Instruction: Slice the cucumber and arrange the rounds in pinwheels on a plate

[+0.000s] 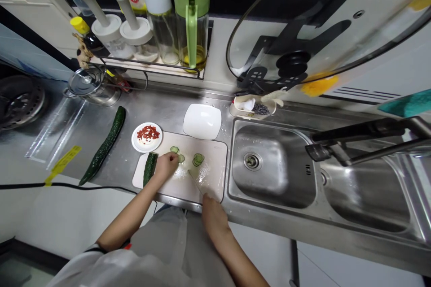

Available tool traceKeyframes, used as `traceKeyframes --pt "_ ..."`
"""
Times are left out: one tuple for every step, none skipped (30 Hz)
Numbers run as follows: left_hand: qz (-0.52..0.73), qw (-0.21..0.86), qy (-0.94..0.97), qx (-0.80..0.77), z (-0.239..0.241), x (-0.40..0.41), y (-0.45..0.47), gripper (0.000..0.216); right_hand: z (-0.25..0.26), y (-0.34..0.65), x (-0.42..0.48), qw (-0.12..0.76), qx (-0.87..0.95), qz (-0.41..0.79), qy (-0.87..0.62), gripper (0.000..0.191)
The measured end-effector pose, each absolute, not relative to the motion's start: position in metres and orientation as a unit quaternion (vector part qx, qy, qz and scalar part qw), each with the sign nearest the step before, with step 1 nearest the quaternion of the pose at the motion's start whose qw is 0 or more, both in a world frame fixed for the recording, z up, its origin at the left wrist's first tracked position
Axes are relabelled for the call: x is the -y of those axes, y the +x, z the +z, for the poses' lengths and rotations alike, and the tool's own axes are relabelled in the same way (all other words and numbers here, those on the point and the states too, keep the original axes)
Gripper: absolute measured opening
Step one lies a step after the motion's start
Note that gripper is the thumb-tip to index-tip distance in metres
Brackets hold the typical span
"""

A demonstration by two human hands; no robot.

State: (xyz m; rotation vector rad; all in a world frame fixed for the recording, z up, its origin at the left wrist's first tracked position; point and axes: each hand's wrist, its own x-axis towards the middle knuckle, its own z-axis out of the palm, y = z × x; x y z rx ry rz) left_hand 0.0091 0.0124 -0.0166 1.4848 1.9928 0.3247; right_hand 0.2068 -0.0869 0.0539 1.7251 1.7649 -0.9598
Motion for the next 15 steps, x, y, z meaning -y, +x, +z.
traceKeyframes --pt "0.126 0.298 0.56 -0.763 -0.015 -0.015 0.006 0.018 0.055 0.207 0.087 0.245 -0.644 -0.354 0.632 0.044" --pt "0.128 0.284 0.557 -0.77 -0.014 -0.017 0.003 0.018 0.056 0.206 0.086 0.246 -0.643 -0.355 0.633 0.043" --pt "0.131 0.271 0.555 -0.776 -0.014 -0.02 0.0 0.019 0.057 0.206 0.086 0.248 -0.641 -0.356 0.633 0.043" --pt "0.135 0.259 0.553 -0.78 -0.014 -0.022 -0.002 0.02 0.058 0.206 0.085 0.251 -0.641 -0.356 0.632 0.043" --pt "0.138 0.25 0.551 -0.784 -0.014 -0.025 -0.004 0.02 0.059 0.205 0.085 0.254 -0.64 -0.355 0.631 0.043" --pt "0.139 0.243 0.549 -0.788 -0.015 -0.027 -0.006 0.021 0.06 0.205 0.085 0.256 -0.641 -0.354 0.631 0.044" --pt "0.139 0.238 0.547 -0.791 -0.015 -0.029 -0.006 0.021 0.06 0.205 0.085 0.256 -0.643 -0.352 0.631 0.045" --pt "0.136 0.235 0.544 -0.793 -0.016 -0.03 -0.007 0.021 0.06 0.205 0.085 0.256 -0.642 -0.352 0.631 0.045" --pt "0.133 0.234 0.542 -0.796 -0.016 -0.032 -0.007 0.021 0.06 0.205 0.085 0.256 -0.641 -0.353 0.632 0.046" --pt "0.128 0.234 0.541 -0.797 -0.016 -0.032 -0.007 0.021 0.06 0.205 0.085 0.256 -0.639 -0.353 0.633 0.046" --pt "0.124 0.235 0.542 -0.797 -0.016 -0.033 -0.007 0.021 0.059 0.206 0.085 0.256 -0.638 -0.356 0.634 0.045" --pt "0.123 0.235 0.544 -0.796 -0.015 -0.033 -0.006 0.02 0.059 0.206 0.085 0.255 -0.636 -0.359 0.633 0.045" --pt "0.125 0.234 0.546 -0.795 -0.014 -0.033 -0.006 0.02 0.058 0.206 0.085 0.255 -0.635 -0.361 0.633 0.044" --pt "0.128 0.231 0.547 -0.794 -0.013 -0.033 -0.005 0.021 0.058 0.206 0.085 0.254 -0.636 -0.361 0.633 0.044" --pt "0.131 0.227 0.548 -0.795 -0.012 -0.033 -0.004 0.022 0.058 0.207 0.085 0.253 -0.638 -0.359 0.632 0.044"
